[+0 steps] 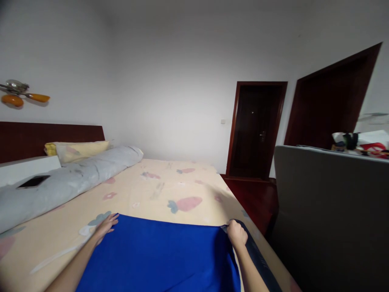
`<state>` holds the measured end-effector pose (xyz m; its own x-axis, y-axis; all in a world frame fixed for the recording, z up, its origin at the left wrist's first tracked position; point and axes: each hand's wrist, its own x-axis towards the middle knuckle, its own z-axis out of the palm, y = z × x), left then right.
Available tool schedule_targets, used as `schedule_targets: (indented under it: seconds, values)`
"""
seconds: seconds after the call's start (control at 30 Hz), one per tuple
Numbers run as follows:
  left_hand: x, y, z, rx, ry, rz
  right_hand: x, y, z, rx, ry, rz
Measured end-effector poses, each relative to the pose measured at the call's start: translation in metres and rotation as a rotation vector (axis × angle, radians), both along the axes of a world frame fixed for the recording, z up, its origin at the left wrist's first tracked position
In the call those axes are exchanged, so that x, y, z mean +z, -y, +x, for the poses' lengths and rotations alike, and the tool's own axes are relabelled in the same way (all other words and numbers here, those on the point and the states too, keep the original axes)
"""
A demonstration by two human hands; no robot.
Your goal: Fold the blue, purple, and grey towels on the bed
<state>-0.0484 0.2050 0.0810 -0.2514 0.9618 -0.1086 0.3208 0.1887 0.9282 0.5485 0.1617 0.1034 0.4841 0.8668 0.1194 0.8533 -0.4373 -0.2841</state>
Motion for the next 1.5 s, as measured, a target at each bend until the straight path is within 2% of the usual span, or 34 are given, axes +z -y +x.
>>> schedule_targets:
  seconds: [0.23, 0.37, 0.53, 0.63, 0.7, 0.77, 0.93, 1.0, 1.07, 1.1, 1.17, 1.3, 1.37, 1.43, 1.5]
  values:
    - [0.004, -0.014, -0.007, -0.061, -0.097, 0.004, -0.004, -0.009, -0.006, -0.027, 0.074, 0.022]
    - [0.003, -0.026, -0.009, -0.053, -0.200, 0.021, -0.004, -0.018, -0.013, 0.018, 0.147, 0.046]
    - [-0.016, -0.021, -0.001, -0.012, -0.417, 0.084, -0.016, -0.011, -0.025, 0.098, 0.193, 0.048]
    - [-0.029, -0.006, 0.011, -0.069, -0.559, 0.140, -0.030, 0.002, -0.045, 0.198, 0.207, 0.076]
    - [-0.037, 0.005, 0.029, -0.162, -0.639, 0.171, -0.041, 0.008, -0.069, 0.309, 0.204, 0.090]
    - [-0.043, 0.012, 0.059, -0.270, -0.708, 0.193, -0.052, 0.010, -0.102, 0.435, 0.166, 0.079]
    - [-0.059, 0.019, 0.166, -0.496, -0.828, 0.197, -0.073, 0.000, -0.189, 0.702, 0.020, 0.012]
    - [-0.065, 0.021, 0.197, -0.530, -0.864, 0.175, -0.077, -0.005, -0.205, 0.745, -0.013, -0.013]
    - [-0.068, 0.023, 0.207, -0.516, -0.897, 0.149, -0.080, -0.007, -0.201, 0.733, -0.023, -0.021]
    - [-0.067, 0.023, 0.203, -0.492, -0.913, 0.133, -0.081, -0.007, -0.192, 0.704, -0.020, -0.019]
    - [-0.065, 0.024, 0.179, -0.416, -0.939, 0.087, -0.083, -0.006, -0.162, 0.608, -0.003, -0.016]
    - [-0.060, 0.024, 0.094, -0.226, -0.966, -0.047, -0.084, 0.001, -0.087, 0.366, 0.033, -0.048]
    - [-0.061, 0.027, 0.049, -0.123, -0.963, -0.110, -0.083, 0.004, -0.057, 0.292, 0.039, -0.065]
    - [-0.065, 0.032, 0.014, -0.025, -0.938, -0.125, -0.080, 0.006, -0.038, 0.265, 0.035, -0.075]
    - [-0.069, 0.038, -0.006, 0.036, -0.889, -0.081, -0.076, 0.008, -0.030, 0.265, 0.027, -0.069]
